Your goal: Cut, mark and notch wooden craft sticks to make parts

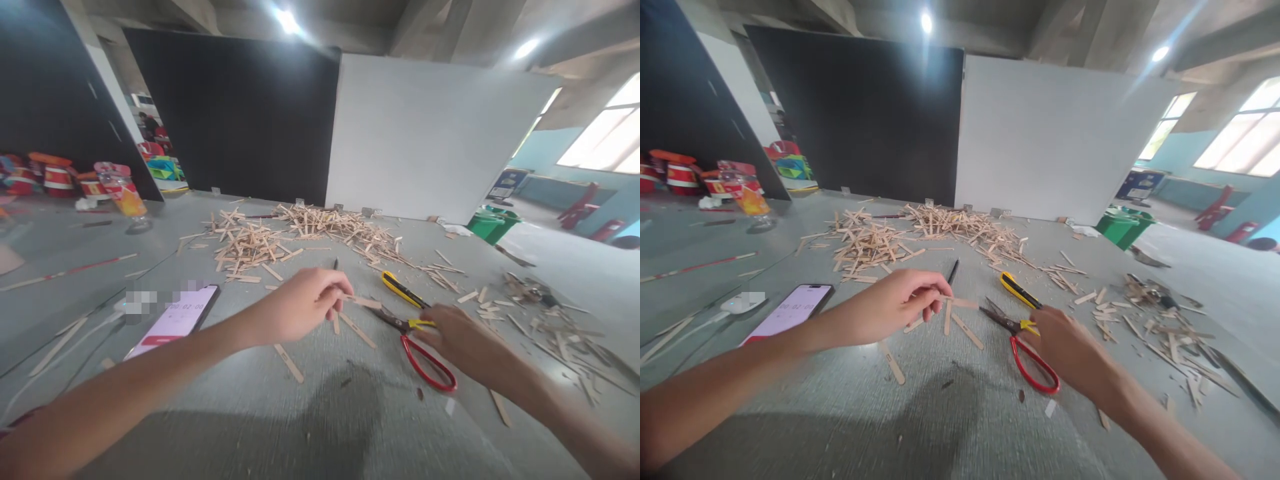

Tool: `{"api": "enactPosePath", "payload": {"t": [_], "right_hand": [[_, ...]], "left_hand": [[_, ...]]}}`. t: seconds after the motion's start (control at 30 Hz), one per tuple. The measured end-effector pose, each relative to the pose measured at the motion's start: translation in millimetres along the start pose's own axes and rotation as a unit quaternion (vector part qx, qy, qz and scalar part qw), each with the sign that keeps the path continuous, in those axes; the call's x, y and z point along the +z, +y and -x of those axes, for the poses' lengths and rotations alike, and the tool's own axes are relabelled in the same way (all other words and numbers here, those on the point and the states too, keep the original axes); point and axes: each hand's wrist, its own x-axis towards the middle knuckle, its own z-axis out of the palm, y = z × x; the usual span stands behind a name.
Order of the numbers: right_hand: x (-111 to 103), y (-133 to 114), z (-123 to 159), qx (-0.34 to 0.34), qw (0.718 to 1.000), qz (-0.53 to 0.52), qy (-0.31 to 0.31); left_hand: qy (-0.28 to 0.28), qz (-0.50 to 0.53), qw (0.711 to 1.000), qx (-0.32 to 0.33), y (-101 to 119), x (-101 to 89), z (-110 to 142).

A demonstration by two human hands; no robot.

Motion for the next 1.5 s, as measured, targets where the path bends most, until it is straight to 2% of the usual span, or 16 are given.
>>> {"api": "enactPosePath", "payload": {"t": [0.07, 0.1, 0.13, 0.17, 0.23, 0.3, 0.43, 0.5, 0.67, 0.83, 0.93, 1.23, 1.33, 1.5], "right_hand": [[-1, -20, 4, -0.014, 0.999, -0.037, 0.023], [-1, -30, 7, -0.034, 0.996, -0.078, 0.003], [0, -40, 10, -0.053, 0.98, -0.186, -0.049], [2, -47, 14, -0.056, 0.962, -0.251, -0.092], [6, -56, 20, -0.054, 0.949, -0.284, -0.124], [11, -58, 23, -0.054, 0.961, -0.253, -0.1], [19, -50, 18, -0.044, 0.983, -0.177, -0.003], [27, -42, 11, -0.04, 0.99, -0.131, 0.042], [58, -18, -5, -0.044, 0.992, -0.085, 0.08], [81, -6, -6, -0.052, 0.991, -0.068, 0.107], [83, -6, -4, -0.053, 0.99, -0.065, 0.115], [80, -10, -3, -0.066, 0.988, -0.069, 0.12], [81, -9, -4, -0.072, 0.986, -0.073, 0.134], [81, -11, -3, -0.088, 0.976, -0.09, 0.18]], "left_hand": [[-0.019, -0.016, 1.0, 0.02, -4, 11.0, -2], [-0.029, -0.022, 0.999, 0.03, -5, 16.6, -3], [-0.04, -0.027, 0.998, 0.039, -5, 21.6, -3], [-0.05, -0.03, 0.997, 0.047, -5, 25.7, -4], [-0.057, -0.039, 0.996, 0.057, -5, 30.4, -5], [-0.036, -0.06, 0.996, 0.055, -7, 29.8, -7], [0.032, -0.131, 0.991, 0.021, -22, 17.9, -11], [0.039, -0.168, 0.985, -0.001, -34, 10.7, -14], [-0.005, -0.223, 0.973, -0.052, -72, -0.1, -26], [-0.085, -0.223, 0.97, -0.051, -98, 4.4, -40], [-0.105, -0.209, 0.971, -0.043, -98, 14.8, -42], [-0.086, -0.152, 0.983, 0.064, -75, 57.2, -36], [-0.075, -0.132, 0.987, 0.051, -77, 60.0, -36], [-0.044, -0.063, 0.997, -0.014, -79, 54.7, -38]]}}
